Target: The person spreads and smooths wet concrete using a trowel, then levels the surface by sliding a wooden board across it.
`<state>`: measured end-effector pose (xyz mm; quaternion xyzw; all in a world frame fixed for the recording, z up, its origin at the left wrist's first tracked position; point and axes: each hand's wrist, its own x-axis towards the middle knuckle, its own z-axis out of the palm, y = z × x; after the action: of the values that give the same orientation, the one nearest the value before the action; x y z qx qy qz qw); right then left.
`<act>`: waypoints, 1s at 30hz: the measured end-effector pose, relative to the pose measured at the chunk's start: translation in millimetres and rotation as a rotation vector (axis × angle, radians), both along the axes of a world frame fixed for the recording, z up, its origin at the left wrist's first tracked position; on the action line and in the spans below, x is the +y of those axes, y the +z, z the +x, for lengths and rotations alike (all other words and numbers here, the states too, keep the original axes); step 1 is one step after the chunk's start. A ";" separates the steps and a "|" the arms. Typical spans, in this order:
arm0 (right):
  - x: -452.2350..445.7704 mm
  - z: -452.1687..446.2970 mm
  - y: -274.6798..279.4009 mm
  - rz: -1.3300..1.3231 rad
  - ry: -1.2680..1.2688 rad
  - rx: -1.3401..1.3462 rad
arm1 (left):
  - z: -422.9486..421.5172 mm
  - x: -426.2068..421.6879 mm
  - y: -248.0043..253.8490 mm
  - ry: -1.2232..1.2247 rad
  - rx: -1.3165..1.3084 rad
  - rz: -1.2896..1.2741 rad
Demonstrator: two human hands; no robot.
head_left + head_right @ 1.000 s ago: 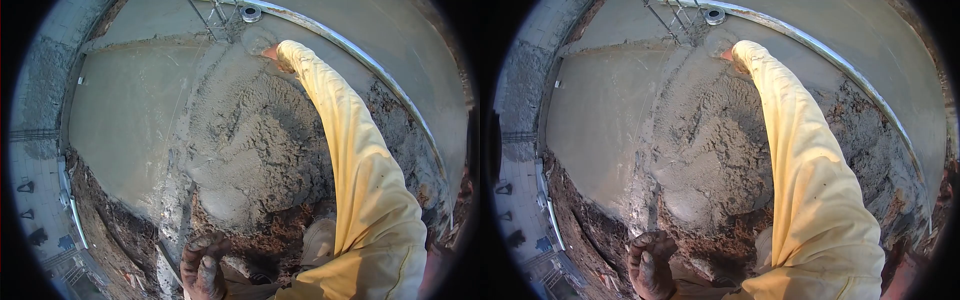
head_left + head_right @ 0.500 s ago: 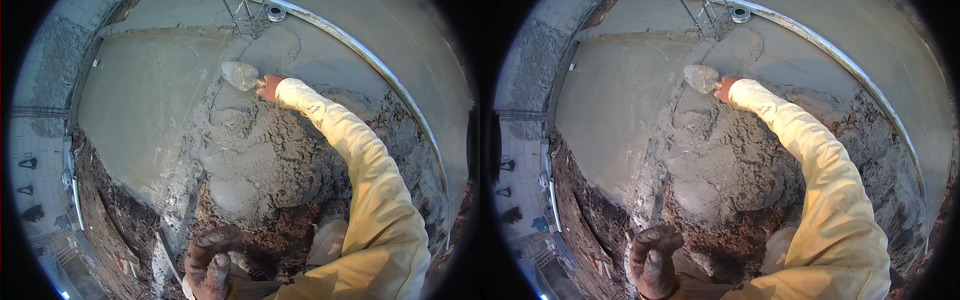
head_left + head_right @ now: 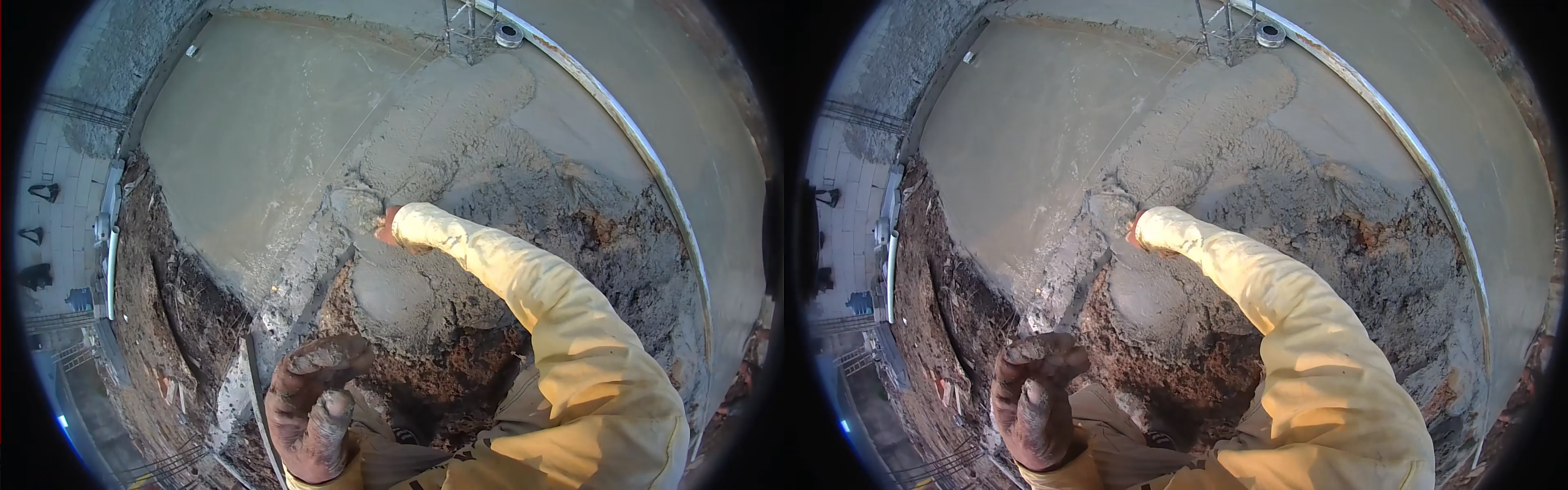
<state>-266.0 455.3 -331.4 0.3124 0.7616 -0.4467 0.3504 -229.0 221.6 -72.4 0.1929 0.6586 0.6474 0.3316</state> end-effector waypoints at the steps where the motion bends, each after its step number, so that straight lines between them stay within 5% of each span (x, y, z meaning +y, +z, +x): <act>1: -23.5 -12.9 -13.5 -0.042 0.149 -0.076 | -4.0 -5.3 4.2 -0.008 0.018 0.043; 5: -56.5 10.1 8.3 0.243 0.185 0.152 | -43.3 -46.7 11.6 -0.054 0.127 0.270; 10: 63.4 42.6 -2.9 0.563 -0.252 0.058 | -113.6 -141.7 -3.8 0.340 0.296 -0.122; 14: 99.0 33.5 8.8 0.255 -0.546 -0.159 | -152.6 -236.8 -77.4 0.495 0.426 -0.482; 17: 22.8 14.8 14.4 0.156 -0.271 -0.102 | -180.3 -324.8 -162.9 0.424 0.438 -0.605; 19: -56.0 3.8 22.6 0.103 -0.196 -0.050 | -195.9 -368.5 -207.3 0.359 0.698 -1.129; 21: -87.0 1.5 -18.8 0.357 0.221 0.086 | -210.3 -393.9 -235.2 0.264 0.863 -1.312; 24: -69.0 7.3 15.3 0.458 0.102 -0.008 | -237.3 -424.4 -255.9 0.390 0.817 -1.454; 26: 21.6 45.1 -55.3 0.732 -0.001 0.067 | -255.5 -451.8 -264.8 0.387 0.774 -1.506; 27: 19.9 43.2 -3.0 0.520 -0.436 0.022 | -266.1 -473.1 -272.0 0.373 0.772 -1.513; 30: 147.3 114.6 -65.5 0.397 -0.872 -0.234 | -278.3 -505.8 -273.0 0.318 0.607 -1.667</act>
<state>-151.4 602.5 -396.8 0.7109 0.5859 -0.3598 0.1479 -507.3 -284.2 -345.3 -0.0411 0.9925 -0.0807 0.0823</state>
